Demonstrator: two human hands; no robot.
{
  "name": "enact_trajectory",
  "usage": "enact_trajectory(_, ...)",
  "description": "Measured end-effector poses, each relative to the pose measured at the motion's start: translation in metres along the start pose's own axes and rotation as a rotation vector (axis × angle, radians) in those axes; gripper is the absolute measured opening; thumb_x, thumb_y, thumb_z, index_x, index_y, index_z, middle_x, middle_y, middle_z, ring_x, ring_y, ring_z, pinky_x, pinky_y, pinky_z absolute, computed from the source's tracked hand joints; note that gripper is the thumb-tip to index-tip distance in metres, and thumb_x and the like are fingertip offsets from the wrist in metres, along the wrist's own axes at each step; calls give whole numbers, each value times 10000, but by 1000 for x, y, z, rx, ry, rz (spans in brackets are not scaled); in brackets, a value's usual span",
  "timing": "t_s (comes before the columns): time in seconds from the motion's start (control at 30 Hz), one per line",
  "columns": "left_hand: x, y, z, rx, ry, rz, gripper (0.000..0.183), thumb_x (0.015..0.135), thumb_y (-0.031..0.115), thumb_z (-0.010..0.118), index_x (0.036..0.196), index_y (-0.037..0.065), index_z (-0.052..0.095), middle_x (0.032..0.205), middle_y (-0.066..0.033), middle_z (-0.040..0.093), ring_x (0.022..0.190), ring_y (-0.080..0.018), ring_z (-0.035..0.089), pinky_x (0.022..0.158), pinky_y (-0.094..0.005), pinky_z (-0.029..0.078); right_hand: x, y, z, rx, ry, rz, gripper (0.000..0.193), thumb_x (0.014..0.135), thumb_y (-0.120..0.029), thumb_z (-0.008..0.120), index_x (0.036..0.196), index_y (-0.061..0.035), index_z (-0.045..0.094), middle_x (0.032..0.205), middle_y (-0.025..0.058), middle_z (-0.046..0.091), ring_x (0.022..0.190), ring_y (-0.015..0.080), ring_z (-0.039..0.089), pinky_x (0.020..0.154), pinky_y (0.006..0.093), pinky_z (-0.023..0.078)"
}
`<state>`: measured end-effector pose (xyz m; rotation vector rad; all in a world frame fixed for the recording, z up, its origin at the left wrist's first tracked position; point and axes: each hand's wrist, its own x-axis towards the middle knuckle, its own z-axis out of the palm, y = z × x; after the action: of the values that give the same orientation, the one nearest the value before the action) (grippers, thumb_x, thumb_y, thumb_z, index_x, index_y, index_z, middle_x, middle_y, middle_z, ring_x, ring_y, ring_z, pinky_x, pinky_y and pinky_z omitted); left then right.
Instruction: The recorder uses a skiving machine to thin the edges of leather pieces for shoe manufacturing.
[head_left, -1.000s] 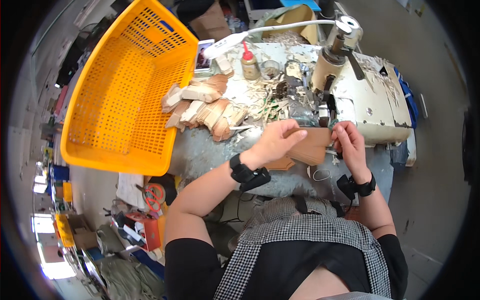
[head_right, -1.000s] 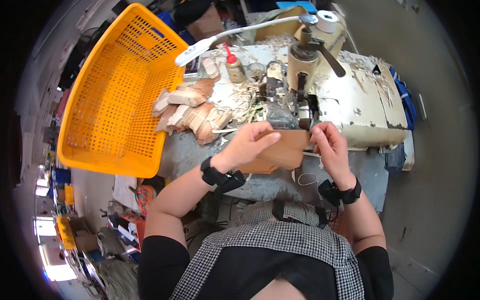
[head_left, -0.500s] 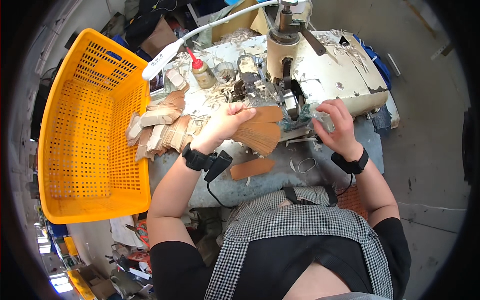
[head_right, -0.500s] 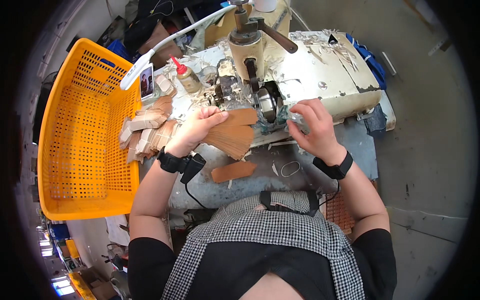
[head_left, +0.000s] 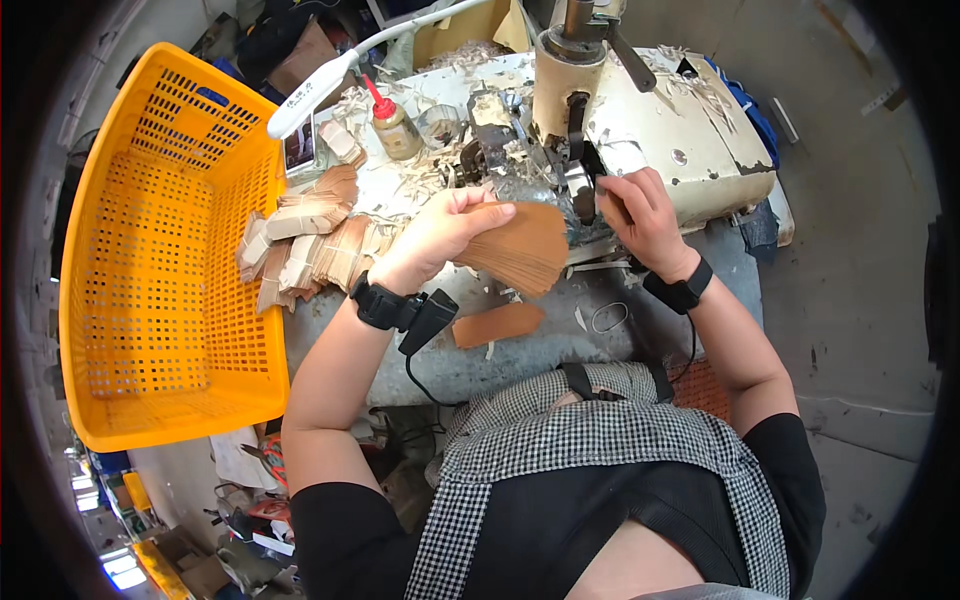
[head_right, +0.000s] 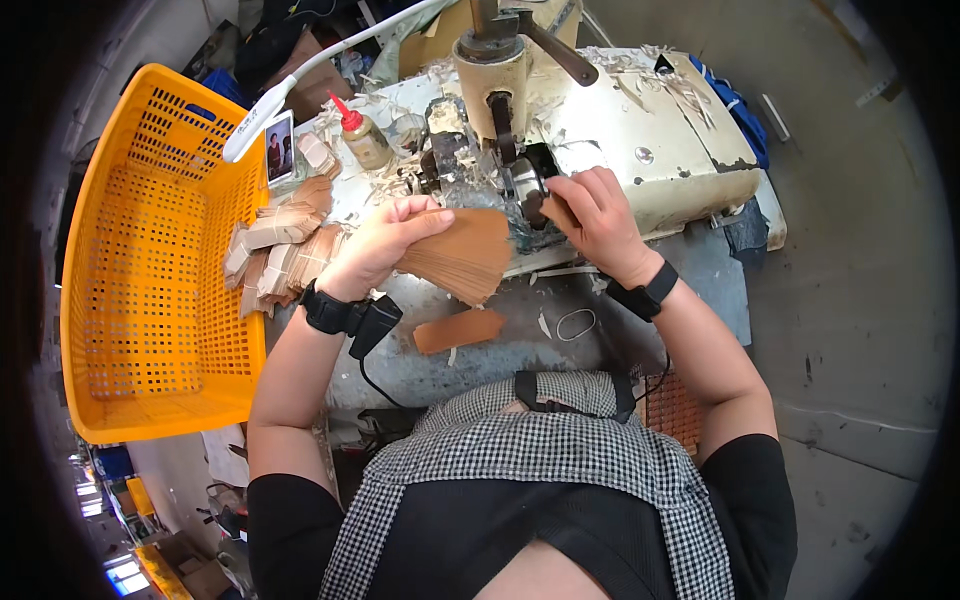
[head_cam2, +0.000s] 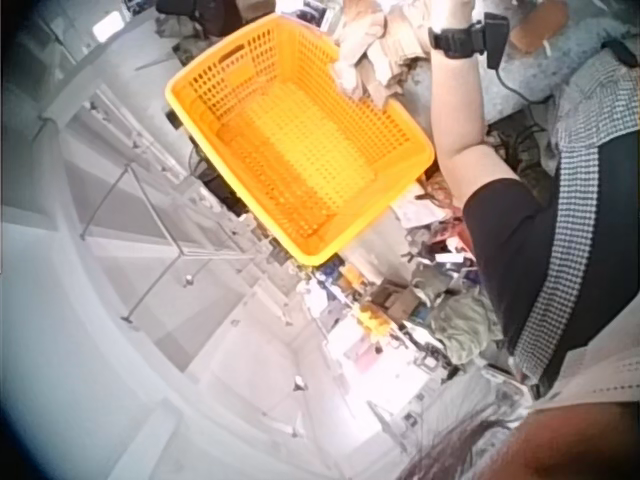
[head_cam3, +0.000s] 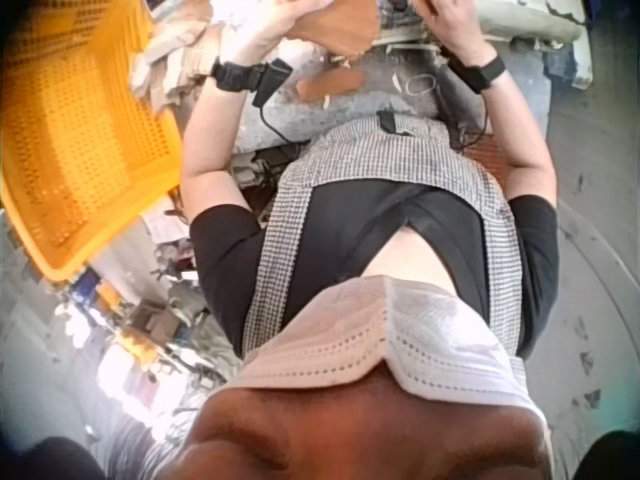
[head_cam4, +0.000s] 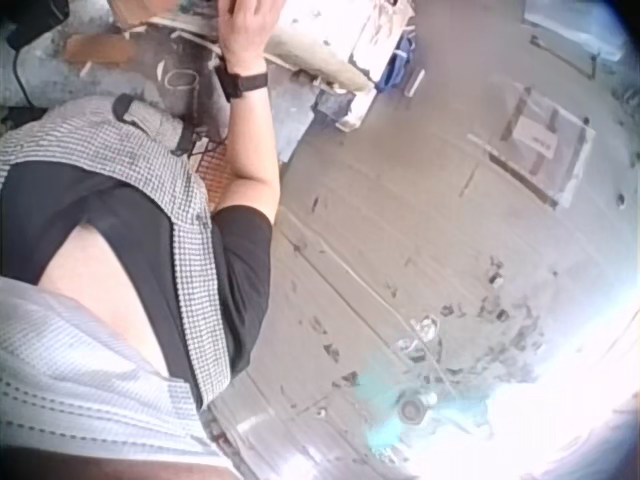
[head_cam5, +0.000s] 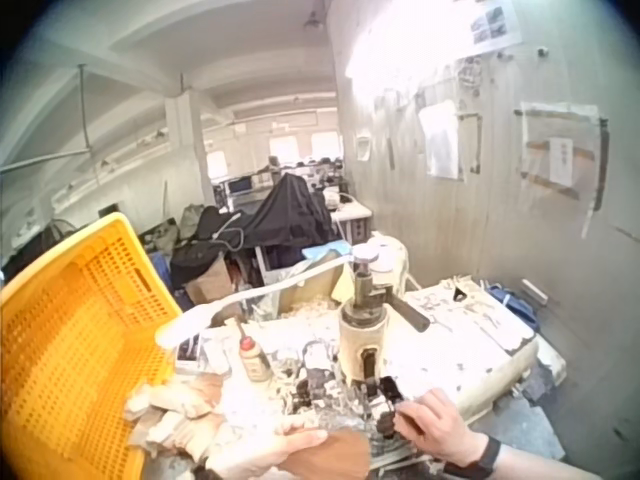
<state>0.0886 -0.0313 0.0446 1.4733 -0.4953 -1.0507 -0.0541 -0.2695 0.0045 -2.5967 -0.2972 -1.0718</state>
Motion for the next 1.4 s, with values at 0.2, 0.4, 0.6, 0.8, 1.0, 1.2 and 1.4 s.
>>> enact_trajectory(0.2, 17, 2, 12, 259, 126, -47, 181, 911, 239, 658, 838, 78, 624, 770, 51, 620, 681, -16, 549, 641, -190, 445, 2, -7, -3, -60, -36, -167, 344, 721, -98, 734, 1029, -48, 588, 856, 77, 565, 804, 266, 532, 714, 355, 439)
enact_trajectory(0.4, 11, -1, 11, 43, -22, 58, 187, 912, 246, 659, 816, 89, 621, 768, 54, 620, 687, -10, 546, 621, -189, 433, 11, 3, -5, -122, 8, -59, 281, 722, -20, 693, 970, -30, 560, 913, 97, 592, 857, 289, 556, 754, 372, 454)
enact_trajectory(0.6, 13, -5, 0, 83, 66, -25, 176, 911, 251, 660, 841, 90, 639, 780, 52, 629, 699, -8, 560, 624, -180, 445, 0, 7, 0, 197, 22, 63, 302, 715, 35, 665, 959, -24, 498, 999, 118, 612, 946, 322, 563, 831, 381, 460)
enact_trajectory(0.8, 11, 6, 18, 194, -21, 2, 190, 909, 258, 661, 859, 76, 646, 806, 40, 644, 698, -8, 558, 611, -186, 446, 11, 3, 1, 156, -40, 19, 377, 688, 21, 691, 1006, -36, 498, 987, 127, 582, 937, 328, 537, 814, 402, 443)
enact_trajectory(1.0, 7, -4, -4, 86, -63, 67, 201, 910, 254, 659, 898, 54, 660, 817, 36, 650, 708, -16, 564, 616, -194, 449, 6, 9, 3, 104, 22, 59, 440, 675, -68, 785, 1025, -49, 519, 896, 116, 529, 809, 308, 492, 727, 391, 425)
enact_trajectory(1.2, 13, -10, -4, 150, 56, -18, 250, 905, 291, 663, 887, 42, 662, 778, 27, 648, 652, -24, 562, 596, -196, 449, 2, 7, 1, 163, 40, 138, 520, 641, -245, 857, 974, -51, 507, 916, 107, 525, 839, 292, 495, 742, 397, 426)
enact_trajectory(1.4, 11, -2, 11, 194, -46, 67, 260, 882, 306, 678, 902, 46, 671, 784, 23, 648, 667, -40, 568, 600, -204, 446, 8, 7, 0, 102, -63, 26, 528, 638, -152, 857, 999, -47, 486, 945, 102, 527, 885, 296, 513, 776, 386, 450)
